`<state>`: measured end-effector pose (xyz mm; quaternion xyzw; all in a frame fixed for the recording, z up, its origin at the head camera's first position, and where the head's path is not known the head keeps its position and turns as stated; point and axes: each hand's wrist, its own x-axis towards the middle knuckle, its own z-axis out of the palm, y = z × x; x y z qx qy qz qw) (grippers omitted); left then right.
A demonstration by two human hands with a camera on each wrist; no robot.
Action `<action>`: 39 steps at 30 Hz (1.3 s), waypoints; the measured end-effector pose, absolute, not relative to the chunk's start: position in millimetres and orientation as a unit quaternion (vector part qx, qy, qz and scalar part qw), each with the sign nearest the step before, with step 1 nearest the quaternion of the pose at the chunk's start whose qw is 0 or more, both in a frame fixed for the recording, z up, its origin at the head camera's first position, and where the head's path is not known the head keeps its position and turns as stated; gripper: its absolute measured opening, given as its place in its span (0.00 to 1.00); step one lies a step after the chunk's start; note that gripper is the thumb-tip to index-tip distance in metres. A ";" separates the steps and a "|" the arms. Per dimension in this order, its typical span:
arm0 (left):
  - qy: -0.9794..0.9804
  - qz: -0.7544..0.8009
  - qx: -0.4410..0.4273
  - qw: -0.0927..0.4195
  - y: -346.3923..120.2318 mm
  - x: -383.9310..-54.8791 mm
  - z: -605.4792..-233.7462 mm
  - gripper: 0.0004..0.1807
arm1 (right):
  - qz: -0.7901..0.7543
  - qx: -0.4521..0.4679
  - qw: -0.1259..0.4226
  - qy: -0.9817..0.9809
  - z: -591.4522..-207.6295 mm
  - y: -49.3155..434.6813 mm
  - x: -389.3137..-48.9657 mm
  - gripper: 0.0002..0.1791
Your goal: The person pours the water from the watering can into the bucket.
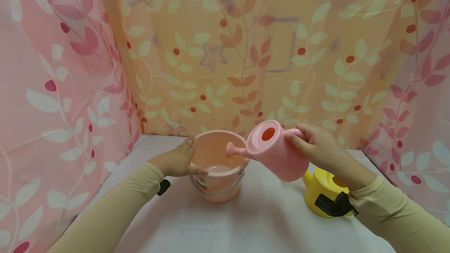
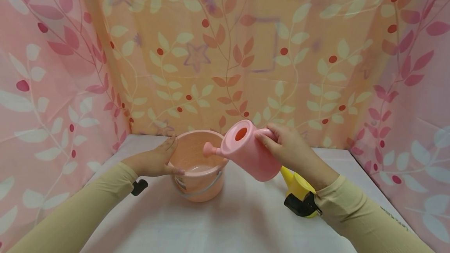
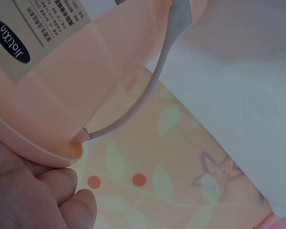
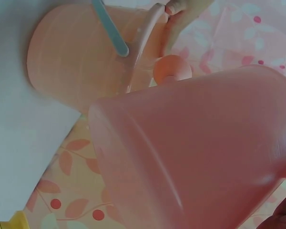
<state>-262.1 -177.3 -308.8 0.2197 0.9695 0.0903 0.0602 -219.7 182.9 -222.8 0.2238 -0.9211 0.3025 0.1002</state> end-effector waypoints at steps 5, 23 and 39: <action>0.970 0.091 0.219 0.061 -177.8 -262.2 -308.1 0.66 | 0.302 0.226 0.101 -0.921 -221.9 182.2 -219.7 0.16; 0.971 0.091 0.217 0.054 -179.3 -262.9 -311.7 0.67 | 0.303 0.238 0.107 -0.917 -219.4 176.6 -217.0 0.16; 0.971 0.089 0.217 0.052 -179.1 -264.3 -314.3 0.67 | 0.305 0.238 0.104 -0.916 -219.5 174.4 -216.2 0.16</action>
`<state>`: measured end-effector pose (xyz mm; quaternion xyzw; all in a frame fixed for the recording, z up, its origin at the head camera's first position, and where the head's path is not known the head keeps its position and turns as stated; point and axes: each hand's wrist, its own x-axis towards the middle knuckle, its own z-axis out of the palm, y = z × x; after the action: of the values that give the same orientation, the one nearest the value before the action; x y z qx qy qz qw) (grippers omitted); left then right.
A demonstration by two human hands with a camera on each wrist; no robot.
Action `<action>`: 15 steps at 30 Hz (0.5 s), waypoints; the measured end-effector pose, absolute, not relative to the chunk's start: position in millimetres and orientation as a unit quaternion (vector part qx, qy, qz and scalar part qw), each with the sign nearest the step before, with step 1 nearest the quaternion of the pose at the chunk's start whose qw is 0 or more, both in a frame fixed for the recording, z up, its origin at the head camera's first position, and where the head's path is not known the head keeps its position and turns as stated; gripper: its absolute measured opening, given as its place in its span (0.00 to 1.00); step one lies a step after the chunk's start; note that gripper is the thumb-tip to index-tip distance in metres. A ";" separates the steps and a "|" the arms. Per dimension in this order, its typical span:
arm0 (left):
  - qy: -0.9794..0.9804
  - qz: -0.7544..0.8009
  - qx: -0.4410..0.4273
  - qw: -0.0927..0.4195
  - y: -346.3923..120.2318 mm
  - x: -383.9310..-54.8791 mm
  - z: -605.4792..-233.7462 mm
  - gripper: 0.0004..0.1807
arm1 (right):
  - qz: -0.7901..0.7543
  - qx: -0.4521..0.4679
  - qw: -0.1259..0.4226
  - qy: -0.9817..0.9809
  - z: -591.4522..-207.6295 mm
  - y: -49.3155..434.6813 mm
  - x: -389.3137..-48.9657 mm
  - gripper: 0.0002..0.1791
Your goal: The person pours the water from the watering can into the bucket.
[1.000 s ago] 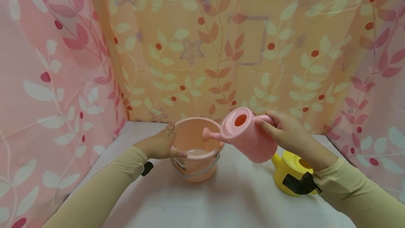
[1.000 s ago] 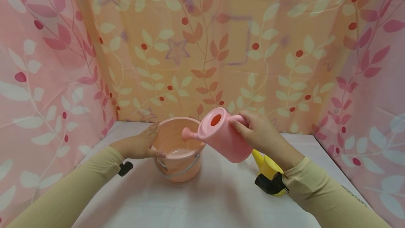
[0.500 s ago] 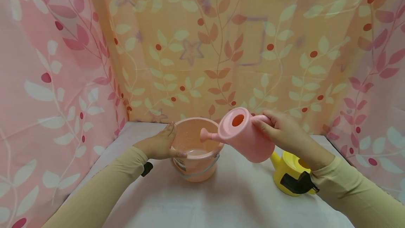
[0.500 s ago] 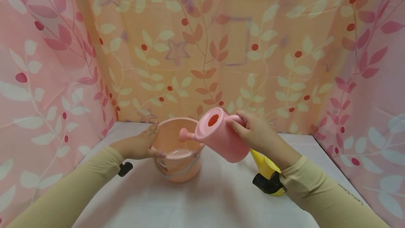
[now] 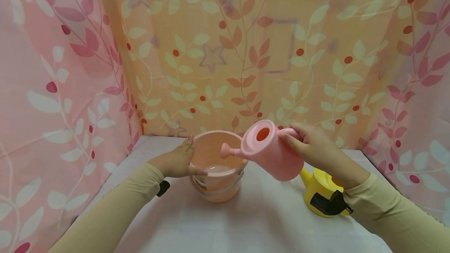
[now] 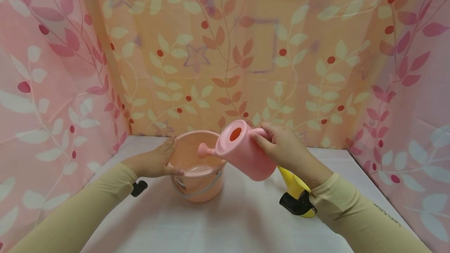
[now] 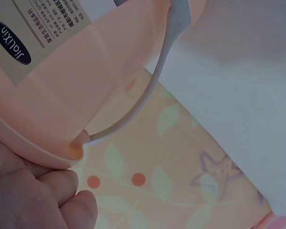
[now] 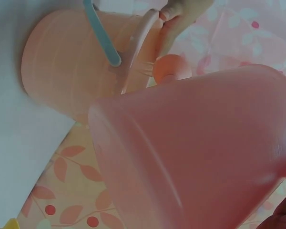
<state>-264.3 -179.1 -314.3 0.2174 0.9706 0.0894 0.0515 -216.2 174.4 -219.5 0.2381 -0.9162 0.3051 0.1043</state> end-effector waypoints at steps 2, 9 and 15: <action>0.971 0.090 0.215 0.053 -178.8 -264.0 -314.0 0.67 | 0.306 0.238 0.104 -0.916 -219.3 174.3 -216.0 0.16; 0.972 0.086 0.211 0.054 -179.2 -264.1 -314.9 0.67 | 0.312 0.234 0.097 -0.916 -219.1 173.9 -215.3 0.16; 0.972 0.086 0.213 0.053 -179.1 -263.7 -314.5 0.67 | 0.315 0.237 0.098 -0.914 -219.7 173.5 -215.7 0.16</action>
<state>-263.7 -179.1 -314.5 0.2133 0.9717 0.0860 0.0528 -215.7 173.5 -219.7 0.2367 -0.9139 0.3147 0.0982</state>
